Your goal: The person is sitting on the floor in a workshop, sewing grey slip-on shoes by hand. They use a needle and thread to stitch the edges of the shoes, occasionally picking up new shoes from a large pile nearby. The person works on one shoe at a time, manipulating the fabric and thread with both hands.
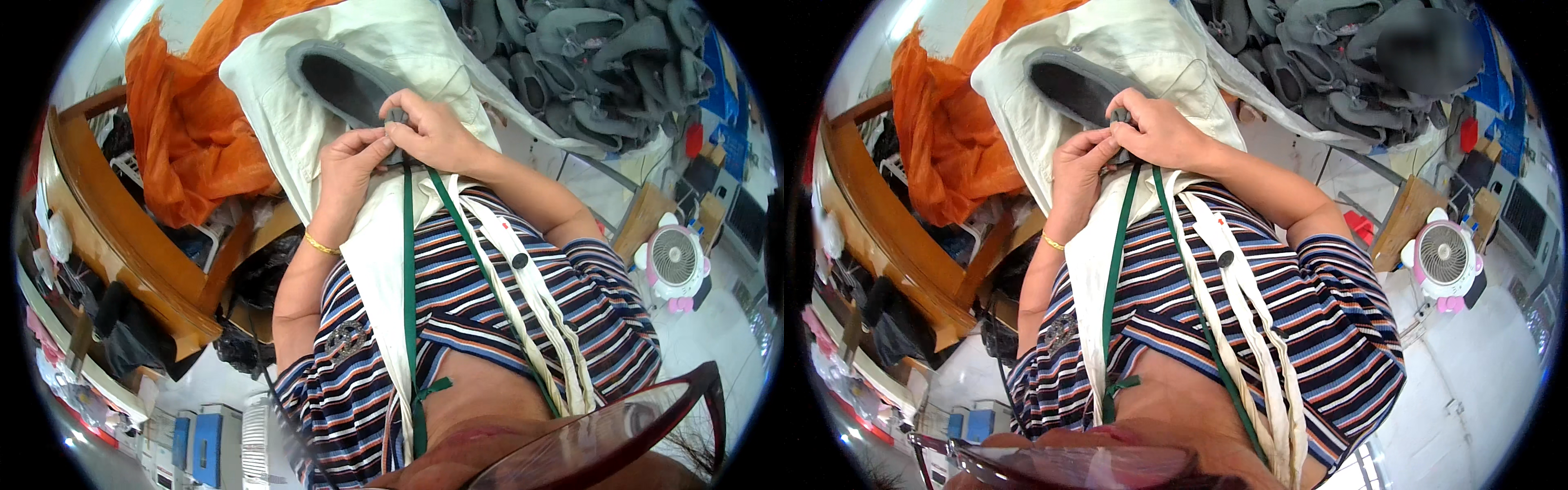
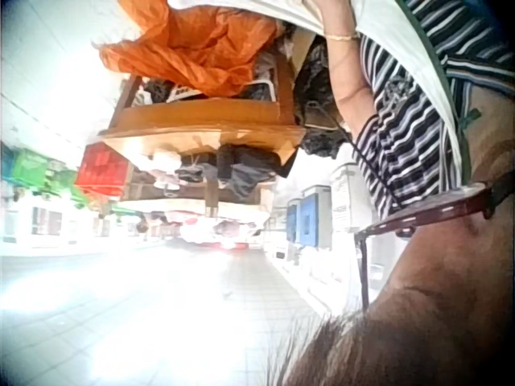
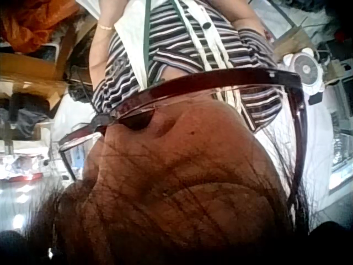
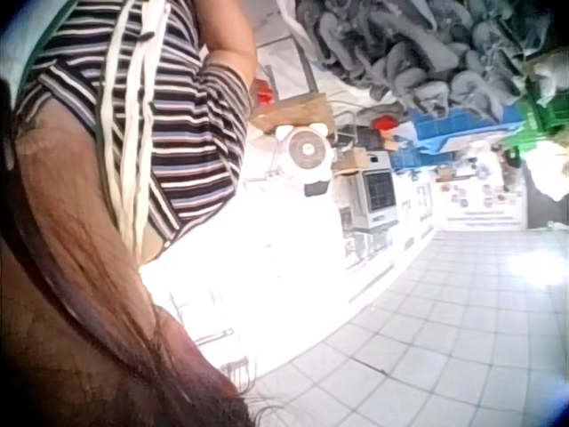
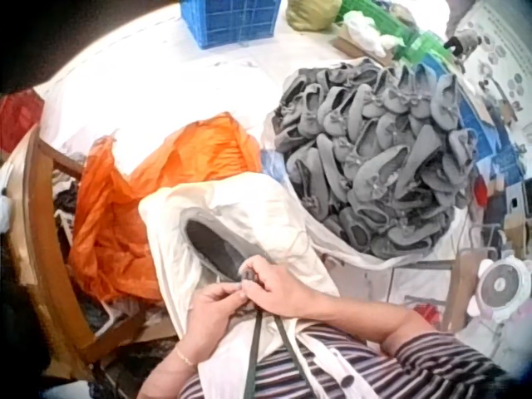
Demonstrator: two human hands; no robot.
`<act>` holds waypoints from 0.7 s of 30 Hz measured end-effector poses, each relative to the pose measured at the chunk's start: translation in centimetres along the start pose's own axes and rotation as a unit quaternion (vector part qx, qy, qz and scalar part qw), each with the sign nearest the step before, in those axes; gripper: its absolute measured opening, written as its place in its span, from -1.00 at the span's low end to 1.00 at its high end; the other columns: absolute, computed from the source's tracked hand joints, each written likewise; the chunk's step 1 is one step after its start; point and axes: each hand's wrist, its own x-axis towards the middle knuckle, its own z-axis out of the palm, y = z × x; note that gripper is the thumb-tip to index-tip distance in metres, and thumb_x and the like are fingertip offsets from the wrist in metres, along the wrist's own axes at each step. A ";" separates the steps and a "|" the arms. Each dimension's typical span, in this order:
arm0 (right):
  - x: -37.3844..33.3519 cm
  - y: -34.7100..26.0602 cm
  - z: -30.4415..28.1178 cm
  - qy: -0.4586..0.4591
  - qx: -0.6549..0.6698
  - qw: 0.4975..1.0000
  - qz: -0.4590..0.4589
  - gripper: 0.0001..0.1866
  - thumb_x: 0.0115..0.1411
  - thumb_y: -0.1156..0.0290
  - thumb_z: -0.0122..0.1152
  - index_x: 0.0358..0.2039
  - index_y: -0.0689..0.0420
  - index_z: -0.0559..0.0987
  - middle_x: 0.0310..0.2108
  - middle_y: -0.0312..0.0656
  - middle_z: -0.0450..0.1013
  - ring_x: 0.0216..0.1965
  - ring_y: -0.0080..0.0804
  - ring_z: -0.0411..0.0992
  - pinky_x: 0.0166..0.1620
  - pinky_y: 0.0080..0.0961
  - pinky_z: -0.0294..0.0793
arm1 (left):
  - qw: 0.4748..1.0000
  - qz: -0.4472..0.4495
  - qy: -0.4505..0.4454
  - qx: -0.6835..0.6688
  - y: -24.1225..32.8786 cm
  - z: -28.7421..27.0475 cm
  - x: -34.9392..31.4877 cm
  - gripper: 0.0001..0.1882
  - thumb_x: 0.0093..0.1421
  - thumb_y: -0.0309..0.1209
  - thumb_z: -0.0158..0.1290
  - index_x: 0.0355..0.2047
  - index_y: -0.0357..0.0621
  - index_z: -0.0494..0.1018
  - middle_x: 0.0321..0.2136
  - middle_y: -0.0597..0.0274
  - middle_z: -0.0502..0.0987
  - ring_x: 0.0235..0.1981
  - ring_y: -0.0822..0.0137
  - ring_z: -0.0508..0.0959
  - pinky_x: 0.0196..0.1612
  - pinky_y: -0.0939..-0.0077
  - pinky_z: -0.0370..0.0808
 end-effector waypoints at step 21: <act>2.0 1.5 -4.7 -0.155 -0.349 0.888 -0.257 -0.77 0.16 0.17 0.18 -0.29 0.04 0.60 -0.30 -0.13 0.53 -0.27 -0.02 0.55 -0.25 -0.11 0.52 | 0.993 0.078 -0.090 -0.006 0.5 0.6 -0.8 -0.88 0.35 -0.51 -0.01 -0.12 -0.16 0.40 -0.32 0.20 0.55 -0.44 0.41 0.55 -0.42 0.58 0.53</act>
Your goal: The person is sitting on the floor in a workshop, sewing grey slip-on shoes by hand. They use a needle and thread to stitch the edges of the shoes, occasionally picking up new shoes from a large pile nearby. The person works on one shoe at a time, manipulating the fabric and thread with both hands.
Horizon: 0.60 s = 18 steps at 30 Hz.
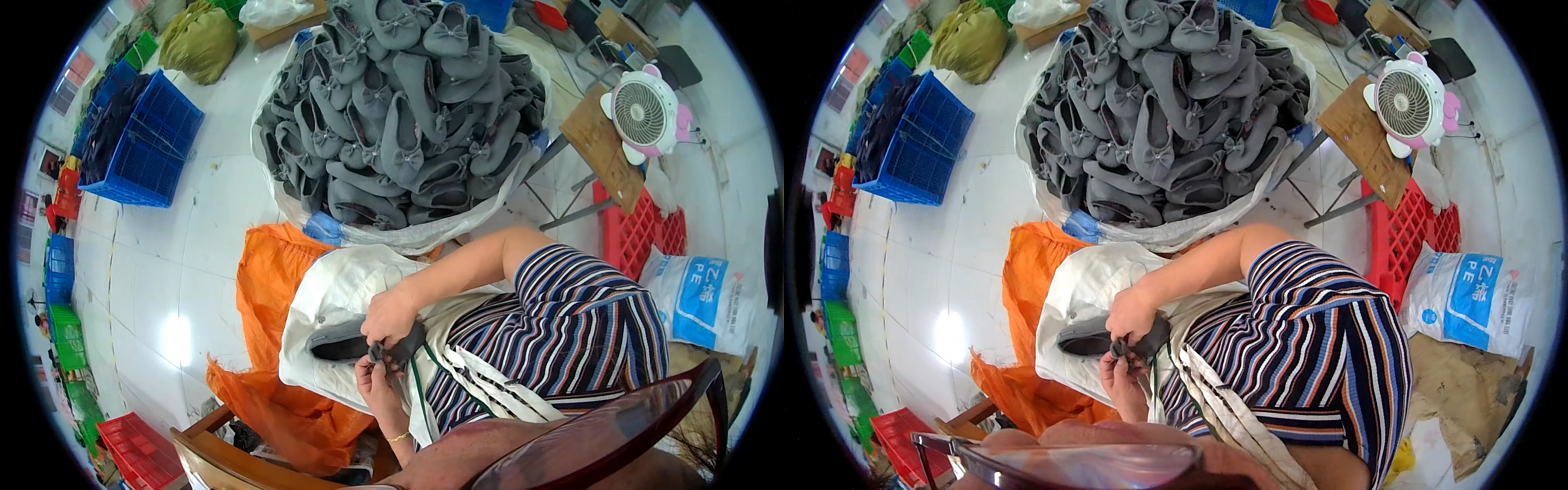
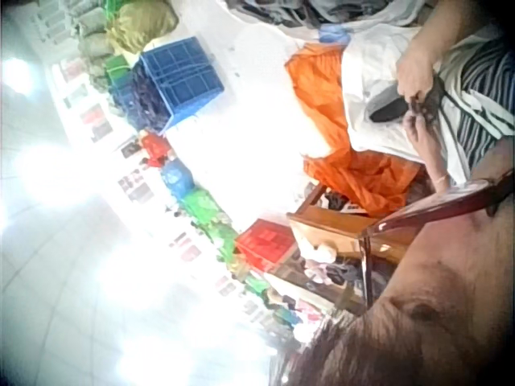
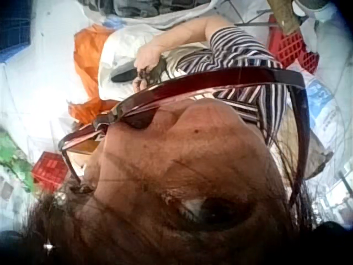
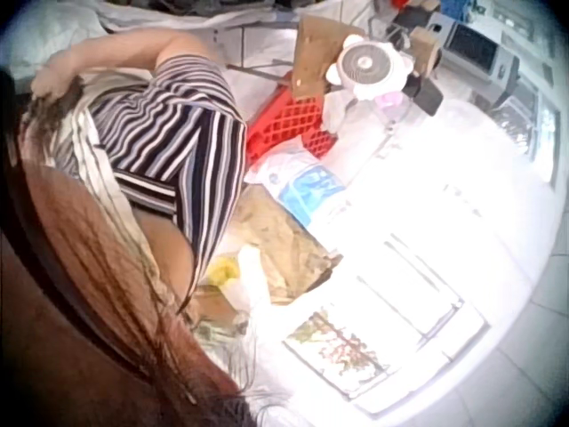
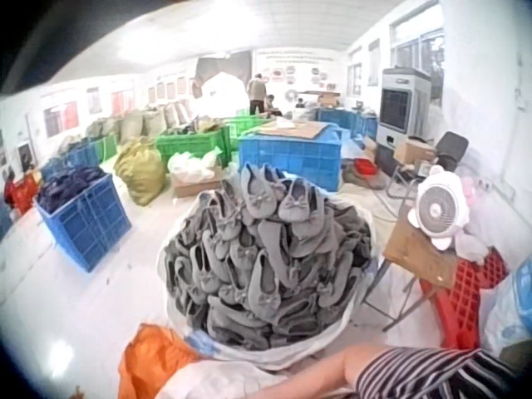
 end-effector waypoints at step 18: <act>0.6 -0.1 2.2 0.285 0.377 0.877 0.086 -0.83 0.15 0.36 0.20 -0.26 0.10 0.62 -0.38 -0.17 0.56 -0.35 -0.24 0.54 -0.29 -0.35 0.47 | 0.990 0.036 0.081 0.110 0.1 -0.9 -0.5 -0.91 0.26 -0.49 0.15 -0.27 -0.25 0.54 -0.48 0.30 0.57 -0.55 0.58 0.43 -0.45 0.71 0.36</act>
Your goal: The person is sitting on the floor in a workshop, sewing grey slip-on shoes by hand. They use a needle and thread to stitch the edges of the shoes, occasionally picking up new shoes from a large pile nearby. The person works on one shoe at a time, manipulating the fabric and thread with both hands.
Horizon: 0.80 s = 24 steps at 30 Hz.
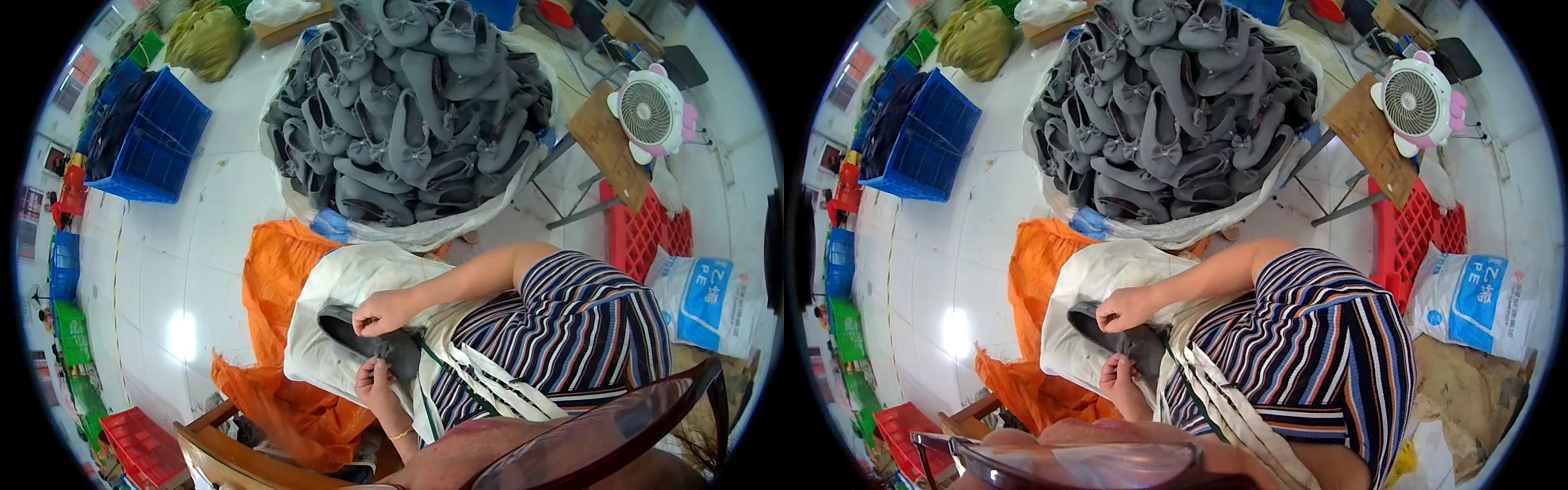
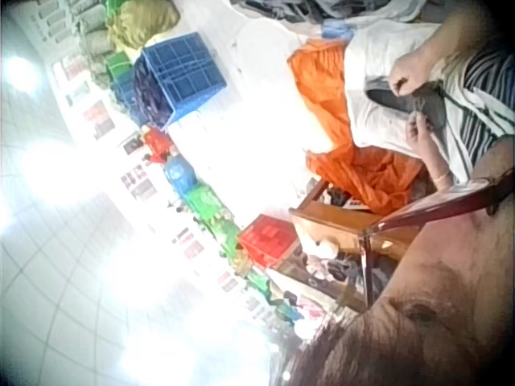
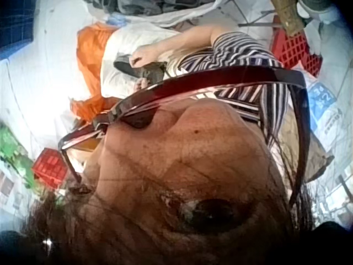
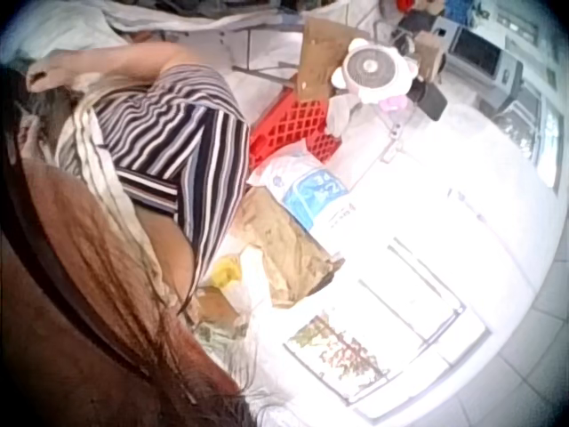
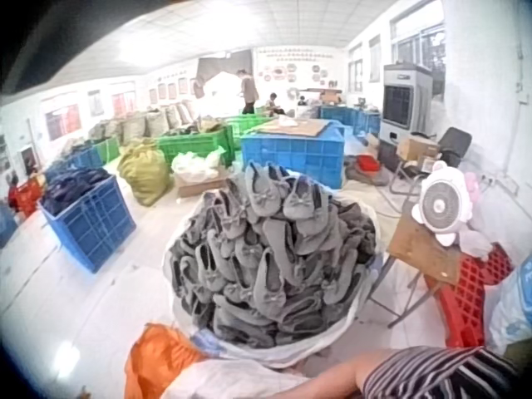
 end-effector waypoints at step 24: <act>-0.7 -4.5 -3.4 -0.018 0.401 0.898 0.179 -0.71 0.44 0.11 -0.03 -0.30 0.04 0.46 -0.48 -0.21 0.56 -0.61 -0.45 0.47 -0.58 -0.56 0.43 | 0.928 0.200 -0.040 0.310 0.8 0.5 0.1 -0.81 0.21 -0.49 0.17 -0.16 -0.22 0.57 -0.33 0.08 0.61 -0.35 0.20 0.58 -0.22 0.41 0.50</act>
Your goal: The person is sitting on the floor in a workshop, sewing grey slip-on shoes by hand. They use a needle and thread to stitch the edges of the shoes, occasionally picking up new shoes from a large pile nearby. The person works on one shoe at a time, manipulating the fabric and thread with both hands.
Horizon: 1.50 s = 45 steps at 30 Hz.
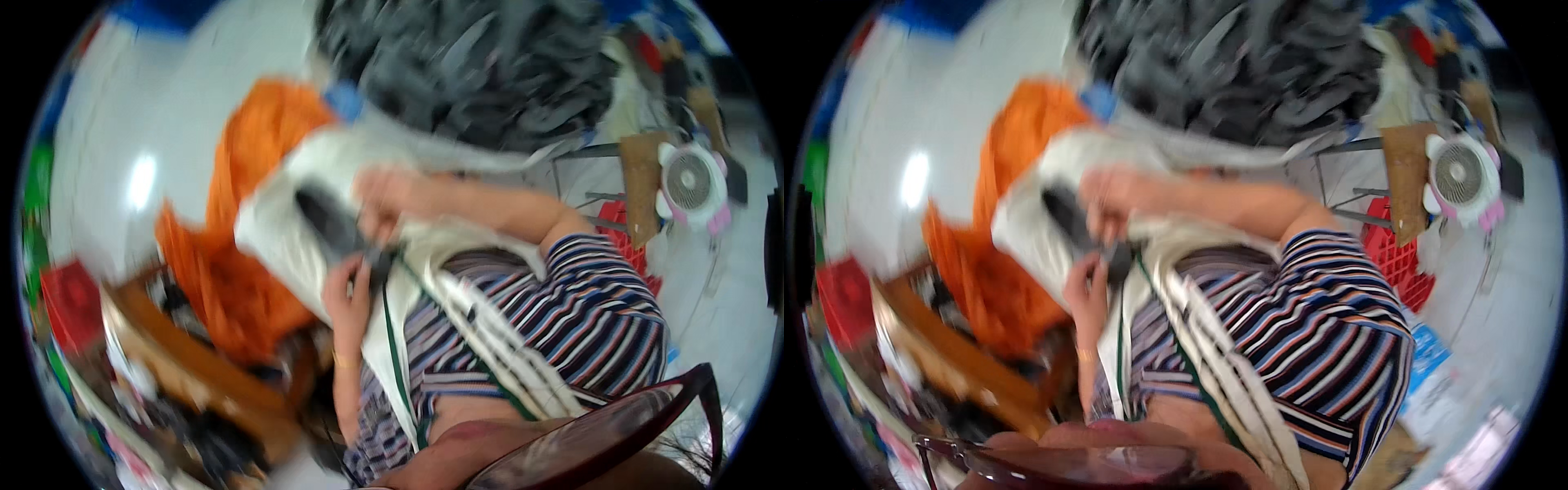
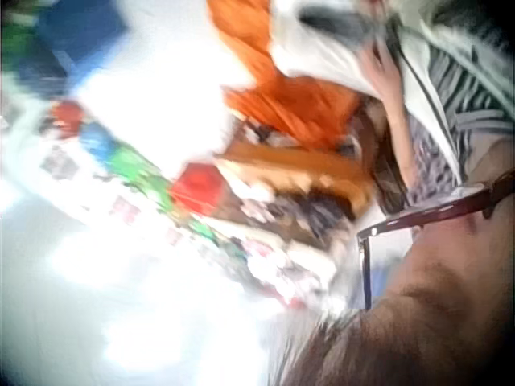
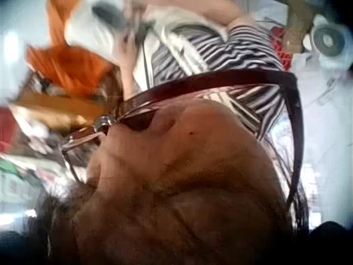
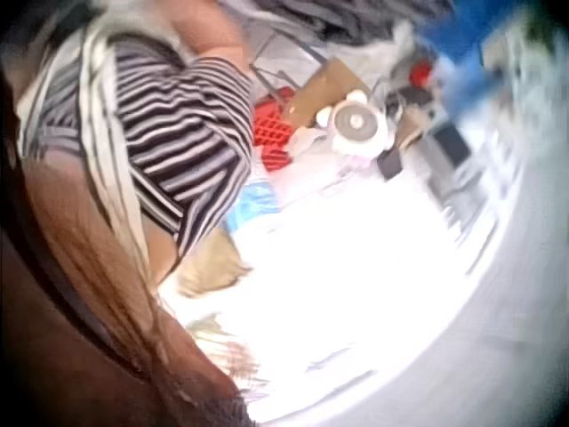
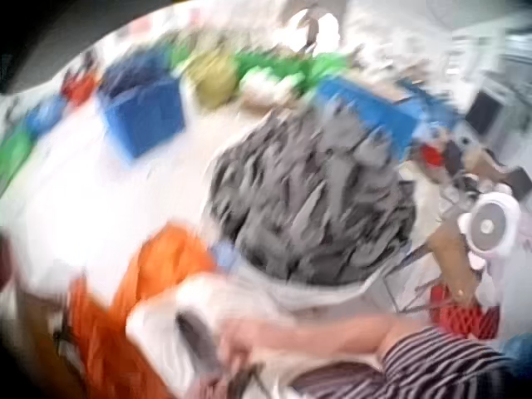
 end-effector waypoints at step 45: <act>2.1 4.5 -1.1 -0.109 -0.585 0.802 -0.049 -0.85 0.18 0.36 0.18 -0.25 0.02 0.64 -0.51 -0.11 0.56 -0.47 -0.10 0.55 -0.36 -0.29 0.51 | 0.971 0.184 0.099 0.117 -3.3 1.1 -0.4 -0.73 -0.04 -0.63 0.30 -0.31 -0.18 0.52 -0.38 0.17 0.61 -0.38 0.14 0.58 -0.32 0.37 0.53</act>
